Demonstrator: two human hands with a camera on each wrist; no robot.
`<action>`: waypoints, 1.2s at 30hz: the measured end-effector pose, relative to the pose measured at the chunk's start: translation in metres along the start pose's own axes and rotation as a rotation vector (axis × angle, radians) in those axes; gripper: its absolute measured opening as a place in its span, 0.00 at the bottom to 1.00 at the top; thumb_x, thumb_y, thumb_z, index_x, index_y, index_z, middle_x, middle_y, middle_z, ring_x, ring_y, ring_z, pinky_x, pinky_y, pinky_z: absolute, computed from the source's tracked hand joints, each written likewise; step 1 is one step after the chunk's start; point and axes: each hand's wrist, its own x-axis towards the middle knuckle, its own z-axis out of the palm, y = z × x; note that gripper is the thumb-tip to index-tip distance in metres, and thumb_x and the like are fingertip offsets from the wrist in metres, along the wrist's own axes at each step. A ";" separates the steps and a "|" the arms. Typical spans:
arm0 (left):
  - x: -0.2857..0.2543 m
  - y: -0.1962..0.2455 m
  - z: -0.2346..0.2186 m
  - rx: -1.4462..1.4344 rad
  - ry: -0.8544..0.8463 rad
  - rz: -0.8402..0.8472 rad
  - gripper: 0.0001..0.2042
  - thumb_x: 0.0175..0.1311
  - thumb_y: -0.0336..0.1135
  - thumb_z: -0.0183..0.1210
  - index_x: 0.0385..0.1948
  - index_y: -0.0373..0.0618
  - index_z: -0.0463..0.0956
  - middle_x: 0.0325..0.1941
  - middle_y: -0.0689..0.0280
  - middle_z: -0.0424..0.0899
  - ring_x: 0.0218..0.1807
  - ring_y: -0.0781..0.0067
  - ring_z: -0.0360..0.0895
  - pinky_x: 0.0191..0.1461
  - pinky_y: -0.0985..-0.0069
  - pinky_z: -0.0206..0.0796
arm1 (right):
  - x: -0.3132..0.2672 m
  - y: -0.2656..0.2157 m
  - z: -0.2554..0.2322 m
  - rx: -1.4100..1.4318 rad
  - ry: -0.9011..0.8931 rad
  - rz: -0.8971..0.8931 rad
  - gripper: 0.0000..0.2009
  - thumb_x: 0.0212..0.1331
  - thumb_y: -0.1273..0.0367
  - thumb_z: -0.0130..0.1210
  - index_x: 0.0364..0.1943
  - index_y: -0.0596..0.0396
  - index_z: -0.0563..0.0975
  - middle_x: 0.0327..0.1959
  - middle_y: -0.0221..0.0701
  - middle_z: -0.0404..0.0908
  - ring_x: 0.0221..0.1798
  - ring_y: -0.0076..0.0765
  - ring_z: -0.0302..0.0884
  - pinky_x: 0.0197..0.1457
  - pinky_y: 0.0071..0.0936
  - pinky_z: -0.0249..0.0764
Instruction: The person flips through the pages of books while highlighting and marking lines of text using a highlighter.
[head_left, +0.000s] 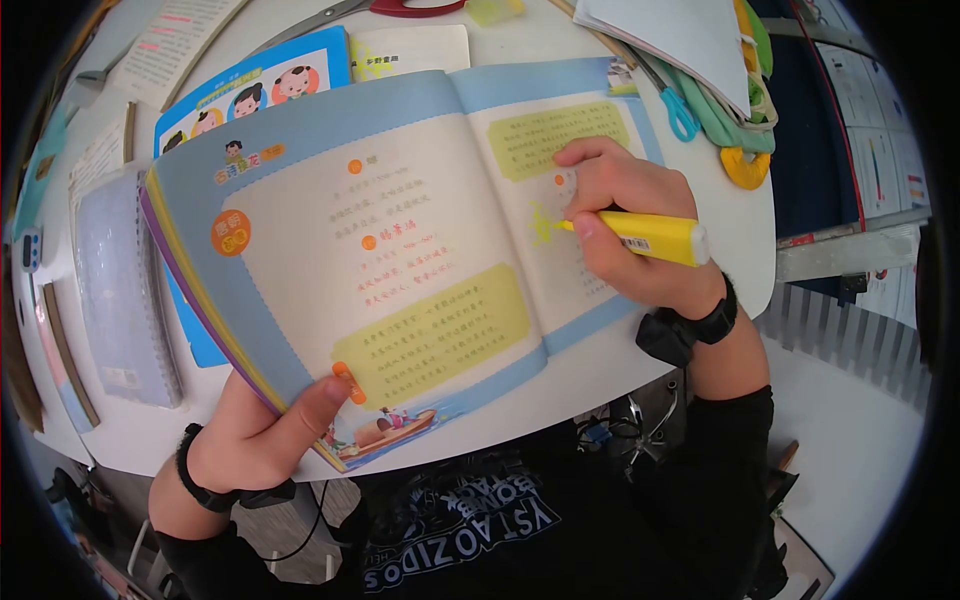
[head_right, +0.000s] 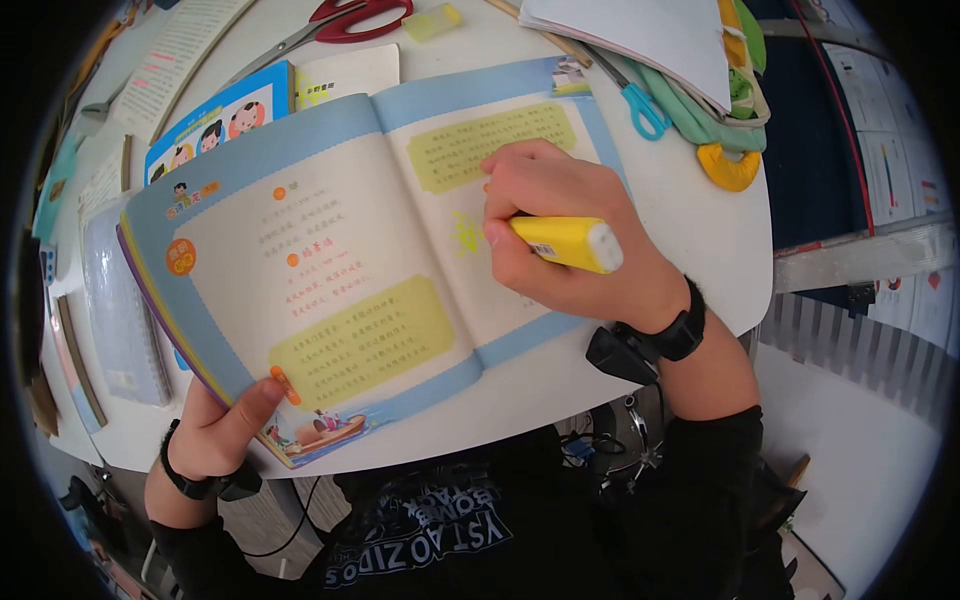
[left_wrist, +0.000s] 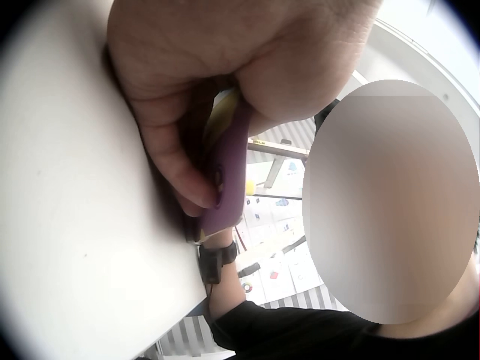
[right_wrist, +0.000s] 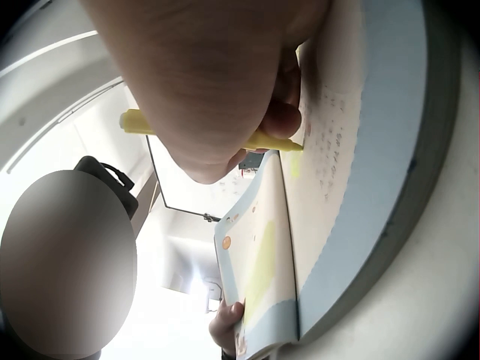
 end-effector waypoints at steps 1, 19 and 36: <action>-0.001 -0.001 -0.002 0.002 -0.005 0.001 0.17 0.78 0.25 0.54 0.66 0.33 0.70 0.61 0.61 0.82 0.61 0.74 0.75 0.65 0.73 0.67 | -0.002 0.002 0.000 0.081 0.042 0.016 0.02 0.58 0.75 0.59 0.31 0.57 0.77 0.26 0.30 0.78 0.30 0.36 0.75 0.62 0.42 0.80; 0.002 -0.003 -0.003 0.066 -0.064 0.078 0.17 0.79 0.24 0.52 0.66 0.34 0.70 0.61 0.62 0.81 0.60 0.75 0.74 0.63 0.73 0.67 | -0.003 0.011 -0.015 0.131 0.013 0.081 0.07 0.62 0.72 0.63 0.42 0.58 0.81 0.40 0.30 0.82 0.36 0.27 0.77 0.41 0.22 0.72; -0.002 0.000 -0.004 0.049 -0.022 -0.080 0.20 0.78 0.29 0.55 0.69 0.34 0.69 0.66 0.60 0.80 0.66 0.71 0.74 0.71 0.69 0.64 | 0.000 0.008 -0.013 0.044 -0.007 0.087 0.03 0.60 0.71 0.63 0.36 0.54 0.82 0.32 0.29 0.84 0.39 0.33 0.78 0.45 0.30 0.74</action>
